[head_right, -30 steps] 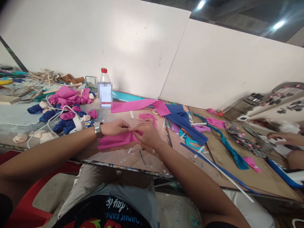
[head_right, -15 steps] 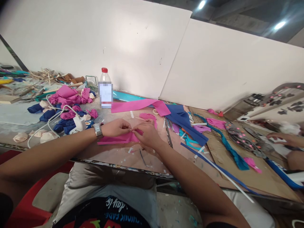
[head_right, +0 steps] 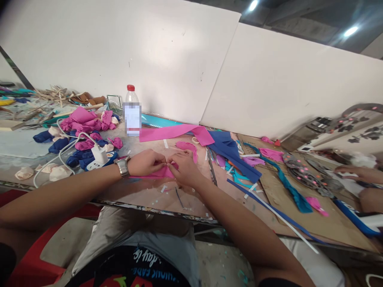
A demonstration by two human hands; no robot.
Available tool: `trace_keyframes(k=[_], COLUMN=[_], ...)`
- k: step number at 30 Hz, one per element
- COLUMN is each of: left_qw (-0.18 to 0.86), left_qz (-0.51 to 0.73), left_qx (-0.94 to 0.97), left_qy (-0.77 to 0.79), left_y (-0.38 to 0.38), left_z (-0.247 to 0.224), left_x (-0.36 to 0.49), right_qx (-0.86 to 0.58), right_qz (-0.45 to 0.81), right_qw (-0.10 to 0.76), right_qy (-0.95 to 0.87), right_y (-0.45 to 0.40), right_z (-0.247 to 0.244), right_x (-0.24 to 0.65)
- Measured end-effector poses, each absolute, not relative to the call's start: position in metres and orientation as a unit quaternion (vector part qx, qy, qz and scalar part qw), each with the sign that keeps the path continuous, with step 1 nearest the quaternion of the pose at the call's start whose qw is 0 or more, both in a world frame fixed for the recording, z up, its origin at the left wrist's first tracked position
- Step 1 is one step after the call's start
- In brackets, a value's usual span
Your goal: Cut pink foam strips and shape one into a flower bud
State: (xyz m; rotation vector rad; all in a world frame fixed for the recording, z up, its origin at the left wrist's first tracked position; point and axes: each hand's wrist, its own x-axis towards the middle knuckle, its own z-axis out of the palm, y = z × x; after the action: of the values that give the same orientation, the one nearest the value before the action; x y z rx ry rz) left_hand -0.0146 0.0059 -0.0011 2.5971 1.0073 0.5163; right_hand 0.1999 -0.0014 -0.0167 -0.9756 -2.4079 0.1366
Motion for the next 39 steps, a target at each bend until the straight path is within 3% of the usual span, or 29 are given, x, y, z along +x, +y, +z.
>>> trace_keyframes(k=[13, 39], left_qw=[0.099, 0.156], left_qz=[0.158, 0.177], left_qx=[0.921, 0.911], left_qy=[0.343, 0.339], left_y=[0.0106, 0.0146], left_z=[-0.0048, -0.0087], left_x=[-0.0177, -0.0191], right_qx=[-0.352, -0.360], right_qz=[0.052, 0.045], right_qw=[0.268, 0.279], right_qy=[-0.895, -0.889], right_y=[0.0005, 0.0030], right_z=[-0.0181, -0.0189], right_x=[0.2017, 0.2027])
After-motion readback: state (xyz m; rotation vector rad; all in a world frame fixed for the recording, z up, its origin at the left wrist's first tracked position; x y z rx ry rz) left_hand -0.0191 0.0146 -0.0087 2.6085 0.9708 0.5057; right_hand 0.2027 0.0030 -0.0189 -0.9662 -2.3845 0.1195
